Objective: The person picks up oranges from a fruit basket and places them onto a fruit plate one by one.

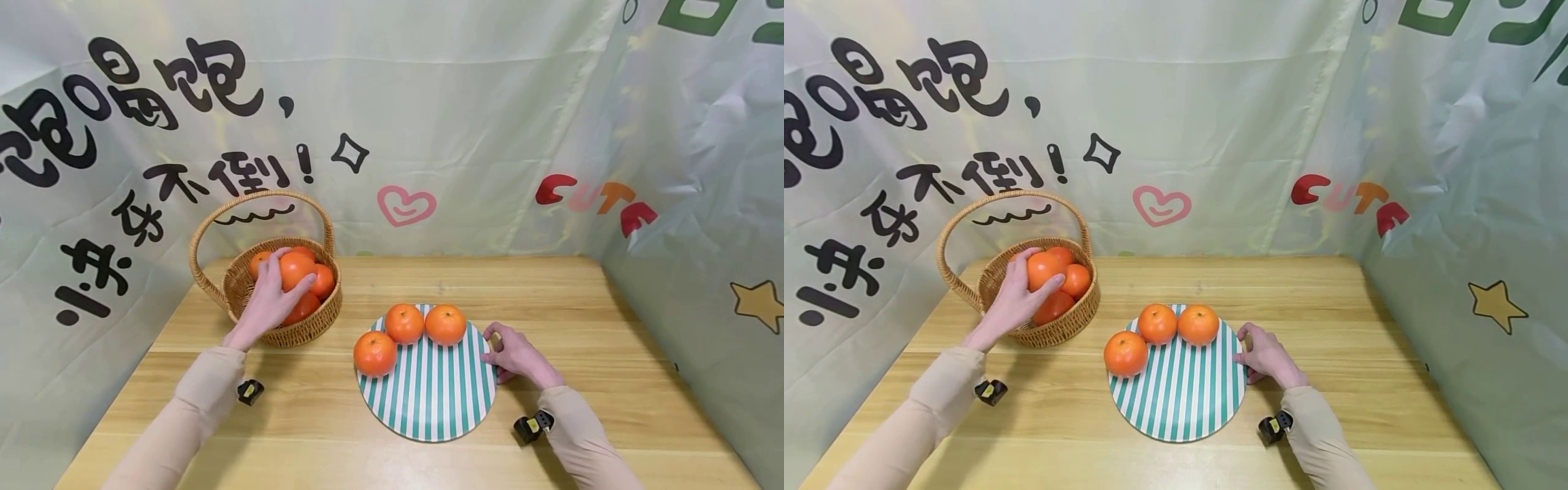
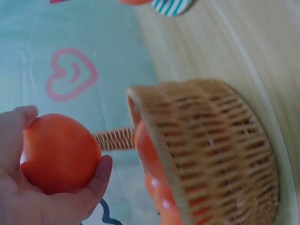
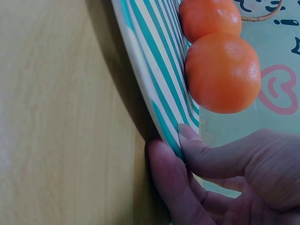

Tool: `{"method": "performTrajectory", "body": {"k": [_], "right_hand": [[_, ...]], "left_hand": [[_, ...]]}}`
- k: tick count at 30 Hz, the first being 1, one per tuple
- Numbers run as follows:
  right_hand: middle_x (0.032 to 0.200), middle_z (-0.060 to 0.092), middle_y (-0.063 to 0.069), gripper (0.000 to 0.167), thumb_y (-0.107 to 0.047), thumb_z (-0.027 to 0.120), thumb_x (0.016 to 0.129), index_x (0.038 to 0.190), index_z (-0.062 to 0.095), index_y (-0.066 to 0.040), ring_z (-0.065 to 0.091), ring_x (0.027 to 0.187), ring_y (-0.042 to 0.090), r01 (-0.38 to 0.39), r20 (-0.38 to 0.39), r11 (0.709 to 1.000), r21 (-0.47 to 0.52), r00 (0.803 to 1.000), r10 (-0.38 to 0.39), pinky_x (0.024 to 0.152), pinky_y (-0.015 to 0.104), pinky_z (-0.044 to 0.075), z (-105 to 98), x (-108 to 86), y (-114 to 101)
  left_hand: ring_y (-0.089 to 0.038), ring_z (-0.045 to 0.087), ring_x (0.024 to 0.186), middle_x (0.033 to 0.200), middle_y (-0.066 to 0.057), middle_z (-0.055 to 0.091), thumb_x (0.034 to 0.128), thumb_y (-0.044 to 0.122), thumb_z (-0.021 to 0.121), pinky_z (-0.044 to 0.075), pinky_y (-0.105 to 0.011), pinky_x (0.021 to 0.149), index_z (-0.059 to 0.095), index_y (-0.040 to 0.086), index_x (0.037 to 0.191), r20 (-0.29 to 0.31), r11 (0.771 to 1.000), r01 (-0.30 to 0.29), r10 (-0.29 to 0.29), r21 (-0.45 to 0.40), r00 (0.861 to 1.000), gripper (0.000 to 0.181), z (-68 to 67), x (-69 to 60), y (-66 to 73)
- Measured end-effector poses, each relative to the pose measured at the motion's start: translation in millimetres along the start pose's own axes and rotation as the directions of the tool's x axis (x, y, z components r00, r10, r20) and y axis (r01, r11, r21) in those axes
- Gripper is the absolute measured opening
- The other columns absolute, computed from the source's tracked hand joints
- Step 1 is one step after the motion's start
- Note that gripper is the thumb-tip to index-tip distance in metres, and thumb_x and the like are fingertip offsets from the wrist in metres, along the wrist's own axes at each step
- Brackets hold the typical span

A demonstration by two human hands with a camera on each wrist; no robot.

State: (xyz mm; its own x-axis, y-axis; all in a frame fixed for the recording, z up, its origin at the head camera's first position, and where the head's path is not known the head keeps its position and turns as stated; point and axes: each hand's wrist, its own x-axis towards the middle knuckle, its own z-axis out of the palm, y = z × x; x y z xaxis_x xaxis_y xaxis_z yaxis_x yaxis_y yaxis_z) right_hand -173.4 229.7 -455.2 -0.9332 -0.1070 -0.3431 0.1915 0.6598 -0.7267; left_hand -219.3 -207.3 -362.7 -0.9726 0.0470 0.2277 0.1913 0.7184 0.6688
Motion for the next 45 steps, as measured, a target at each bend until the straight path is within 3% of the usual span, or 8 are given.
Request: {"method": "performTrajectory", "body": {"k": [7,12,18,26,35,45], "right_hand": [[0.079,0.057,0.011,0.032,0.0,0.066,0.093,0.121,0.049,-0.001,0.06,0.056,0.018,0.002,0.0,1.0,0.004,1.0,-0.002,0.051,0.034,0.058,0,0.5,0],[0.079,0.055,0.011,0.033,0.0,0.067,0.093,0.121,0.049,-0.001,0.059,0.055,0.018,0.0,-0.005,1.0,0.011,1.0,0.0,0.051,0.034,0.058,0,1.1,0],[0.08,0.055,0.011,0.033,0.0,0.067,0.093,0.121,0.049,-0.001,0.059,0.056,0.018,-0.002,-0.011,1.0,0.004,1.0,0.003,0.051,0.034,0.058,0,0.7,1],[0.08,0.055,0.011,0.034,0.0,0.067,0.093,0.122,0.049,-0.001,0.059,0.056,0.019,-0.011,-0.012,1.0,0.01,1.0,0.011,0.051,0.035,0.058,1,0.7,0],[0.08,0.054,0.011,0.035,0.0,0.066,0.093,0.123,0.049,0.0,0.059,0.056,0.019,-0.011,-0.013,1.0,0.01,1.0,0.011,0.051,0.034,0.057,1,0.6,0],[0.08,0.052,0.011,0.034,0.0,0.066,0.093,0.123,0.049,0.0,0.059,0.057,0.019,0.005,-0.012,1.0,-0.004,1.0,-0.005,0.051,0.034,0.057,1,0.0,0]], "left_hand": [[-0.047,0.053,0.12,0.143,-0.032,0.033,0.1017,0.043,0.052,0.047,-0.066,0.096,0.025,0.019,0.154,0.078,0.999,-0.032,0.031,0.015,0.996,0.064,12.5,-7.2,18.6],[-0.044,0.056,0.118,0.142,-0.027,0.036,0.0985,0.047,0.058,0.048,-0.065,0.095,0.031,0.024,0.153,0.094,0.996,-0.076,0.072,0.039,0.993,0.065,24.8,-13.9,32.6],[-0.036,0.061,0.111,0.138,-0.019,0.04,0.0936,0.047,0.066,0.054,-0.054,0.089,0.036,0.027,0.151,0.115,0.989,-0.145,0.142,0.019,0.983,0.068,41.5,-22.2,47.3],[-0.028,0.06,0.112,0.13,-0.012,0.05,0.0821,0.044,0.079,0.053,-0.047,0.097,0.043,0.014,0.146,0.147,0.984,-0.173,0.177,-0.036,0.973,0.079,62.1,-31.8,67.1],[-0.024,0.06,0.111,0.131,-0.007,0.05,0.0783,0.04,0.084,0.054,-0.045,0.096,0.046,0.018,0.142,0.212,0.977,-0.174,0.196,-0.12,0.957,0.078,85.7,-40.7,78.6],[-0.027,0.06,0.111,0.128,-0.01,0.049,0.0743,0.034,0.087,0.054,-0.045,0.095,0.051,0.021,0.139,0.234,0.954,-0.269,0.294,-0.135,0.927,0.076,105.5,-48.0,85.8]]}}
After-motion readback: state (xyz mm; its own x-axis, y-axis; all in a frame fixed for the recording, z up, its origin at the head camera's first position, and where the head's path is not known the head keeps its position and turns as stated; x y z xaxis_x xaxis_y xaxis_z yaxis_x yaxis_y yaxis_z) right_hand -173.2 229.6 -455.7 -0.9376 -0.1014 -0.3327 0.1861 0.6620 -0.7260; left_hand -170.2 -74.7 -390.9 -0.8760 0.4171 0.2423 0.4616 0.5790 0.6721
